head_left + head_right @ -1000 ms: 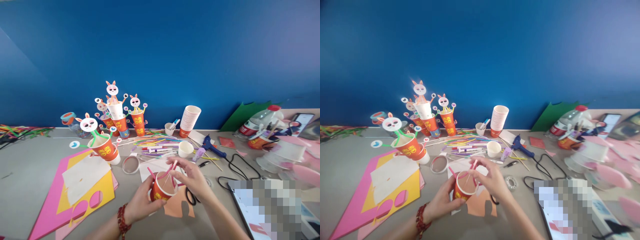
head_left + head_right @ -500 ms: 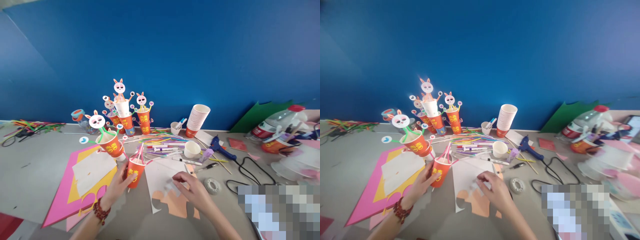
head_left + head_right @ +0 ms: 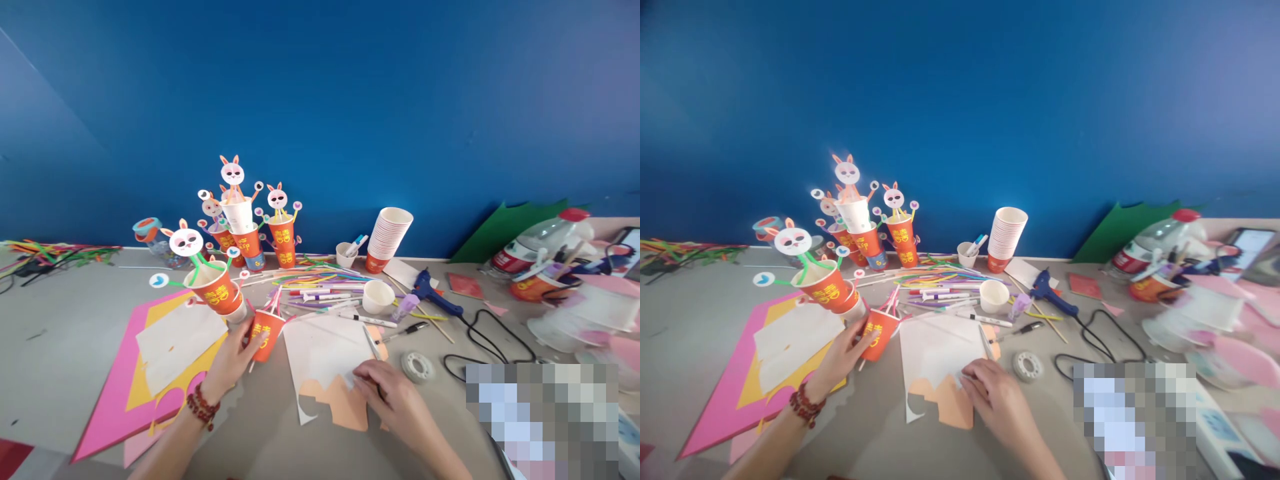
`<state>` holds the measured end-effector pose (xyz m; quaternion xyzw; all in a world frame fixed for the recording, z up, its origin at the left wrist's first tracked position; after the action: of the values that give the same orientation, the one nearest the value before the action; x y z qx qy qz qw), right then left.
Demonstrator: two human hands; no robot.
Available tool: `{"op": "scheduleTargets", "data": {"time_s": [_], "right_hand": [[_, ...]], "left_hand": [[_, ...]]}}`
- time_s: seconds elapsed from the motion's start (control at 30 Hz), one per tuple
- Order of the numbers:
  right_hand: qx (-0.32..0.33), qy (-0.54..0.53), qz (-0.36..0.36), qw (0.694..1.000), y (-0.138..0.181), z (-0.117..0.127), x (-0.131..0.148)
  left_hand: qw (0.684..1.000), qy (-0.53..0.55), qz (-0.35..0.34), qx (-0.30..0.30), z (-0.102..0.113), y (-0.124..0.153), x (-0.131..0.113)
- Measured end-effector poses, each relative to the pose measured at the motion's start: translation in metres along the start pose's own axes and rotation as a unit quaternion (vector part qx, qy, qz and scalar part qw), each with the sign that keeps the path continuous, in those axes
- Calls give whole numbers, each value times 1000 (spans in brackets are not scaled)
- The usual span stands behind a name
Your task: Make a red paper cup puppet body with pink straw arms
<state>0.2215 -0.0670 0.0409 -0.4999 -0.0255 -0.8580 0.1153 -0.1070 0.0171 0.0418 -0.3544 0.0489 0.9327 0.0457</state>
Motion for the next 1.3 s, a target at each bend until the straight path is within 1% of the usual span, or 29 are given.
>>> {"op": "scheduleTargets", "data": {"time_s": [0.13,0.27,0.4,0.53,0.63,0.73,0.83,0.87,0.9,0.93,0.97,1.0,1.03,1.1,1.17,1.23,1.3], "right_hand": [[-18,2,4,1000,7,-3,-2],[-42,3,24,999,10,-1,-2],[-57,7,27,998,14,3,-3],[-82,27,35,996,18,10,-6],[-100,47,42,993,17,18,-8],[-105,62,45,991,14,25,-7],[-106,74,40,991,12,27,-6],[-104,77,37,991,12,25,-6],[-99,79,34,991,12,24,-7],[-90,80,32,992,12,21,-7],[-79,82,33,993,11,19,-7],[-67,83,38,994,11,16,-7],[-54,86,46,994,11,14,-7],[-36,92,66,993,10,13,-6],[-34,102,79,991,8,14,-5],[-37,116,81,989,6,16,-5],[-23,129,85,988,2,16,-5]], "left_hand": [[997,-72,-13,-21,-2,-10,-2],[990,-131,-18,-43,-3,-17,-1],[984,-163,-24,-67,-4,-12,2],[969,-224,-23,-97,-6,-2,5],[952,-269,-58,-133,-9,2,9],[925,-305,-113,-197,-11,5,7],[894,-321,-170,-263,-12,15,-6],[890,-316,-185,-269,-13,20,-12],[893,-307,-204,-259,-16,25,-19],[894,-295,-239,-237,-20,31,-26],[893,-290,-290,-187,-25,36,-33],[888,-290,-339,-112,-32,41,-39],[881,-288,-372,-42,-39,45,-44],[865,-282,-413,51,-53,48,-53],[854,-277,-428,103,-65,46,-60],[842,-265,-449,141,-75,40,-66],[817,-251,-489,175,-83,31,-72]]}}
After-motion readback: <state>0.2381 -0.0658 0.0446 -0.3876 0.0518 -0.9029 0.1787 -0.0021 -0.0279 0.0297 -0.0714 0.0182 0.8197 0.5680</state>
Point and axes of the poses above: each hand's wrist, its own y-axis away from the middle knuckle, its own z-axis out of the back of the hand, x = y × z, the point moved 1 cm from there along -y, towards the middle knuckle, and after that the axes turned 14 degrees about -y, right-handed, at the moved point
